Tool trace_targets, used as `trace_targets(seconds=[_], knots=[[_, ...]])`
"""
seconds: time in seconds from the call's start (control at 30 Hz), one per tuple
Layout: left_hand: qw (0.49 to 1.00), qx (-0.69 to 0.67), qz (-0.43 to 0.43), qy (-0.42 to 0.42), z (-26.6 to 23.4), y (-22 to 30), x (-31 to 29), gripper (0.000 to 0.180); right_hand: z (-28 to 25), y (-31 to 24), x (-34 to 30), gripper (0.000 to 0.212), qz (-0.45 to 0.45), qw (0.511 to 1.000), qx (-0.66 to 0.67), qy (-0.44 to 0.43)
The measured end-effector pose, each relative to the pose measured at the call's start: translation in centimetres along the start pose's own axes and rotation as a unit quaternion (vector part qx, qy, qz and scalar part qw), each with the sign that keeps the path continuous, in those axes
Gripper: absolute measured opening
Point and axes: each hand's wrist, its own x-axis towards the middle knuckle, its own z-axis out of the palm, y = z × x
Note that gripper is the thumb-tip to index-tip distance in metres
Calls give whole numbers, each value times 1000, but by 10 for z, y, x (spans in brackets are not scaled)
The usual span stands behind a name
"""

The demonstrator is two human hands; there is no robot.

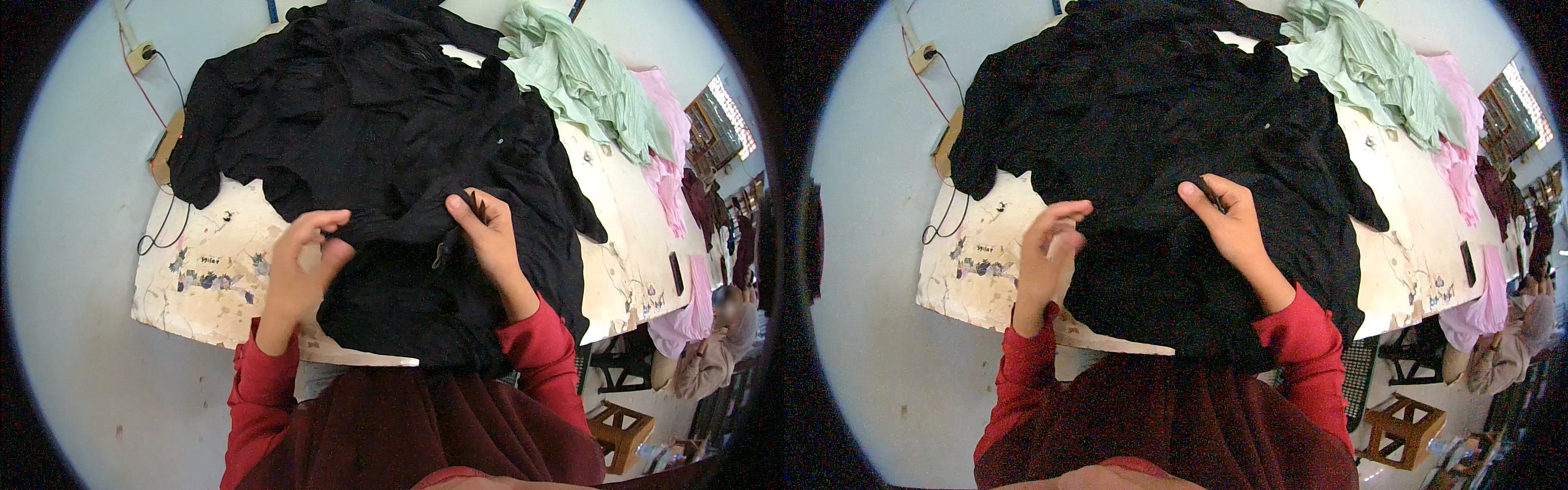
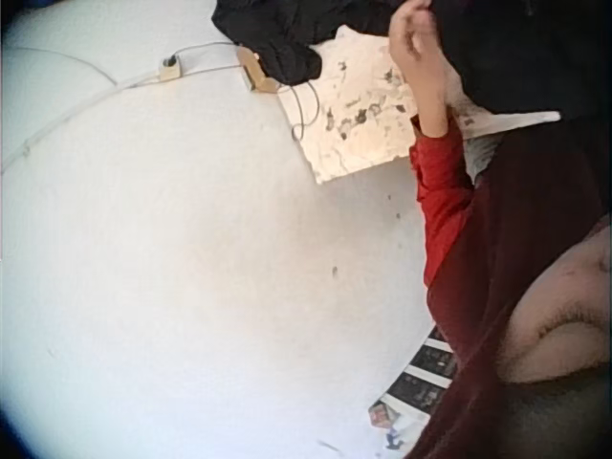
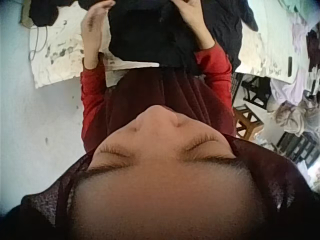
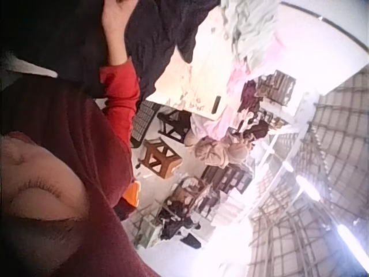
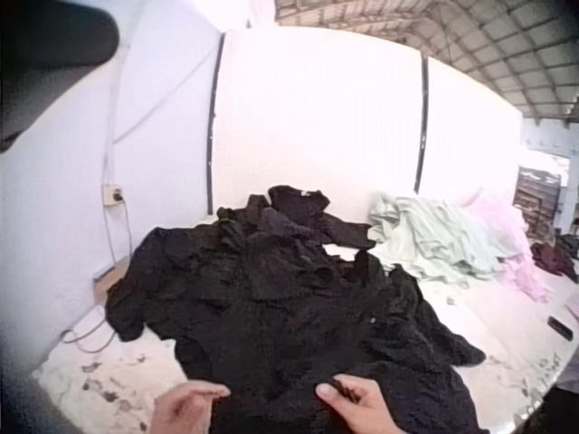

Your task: The person uses a small blade to cut tags and threads from black garments laid on a table. They repeatedly pick up garments, locate tags, cut them, and place the items back on the pile.

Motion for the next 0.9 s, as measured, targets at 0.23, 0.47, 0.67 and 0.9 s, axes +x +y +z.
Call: trace_targets(seconds=[0.23,0.47,0.67,0.9], knots=[[943,-202,-197,-176,17,-13,1,28,-1,17,24,35,-24,999,-3,25],[818,-486,-299,-77,36,-23,-4,35,-7,29,27,16,56,991,124,17],[908,-350,-191,-130,39,-12,-3,32,-11,-10,14,30,-127,980,-106,112],[844,-461,-228,-153,41,-18,-5,33,1,-30,-13,35,-237,905,-306,-177]])
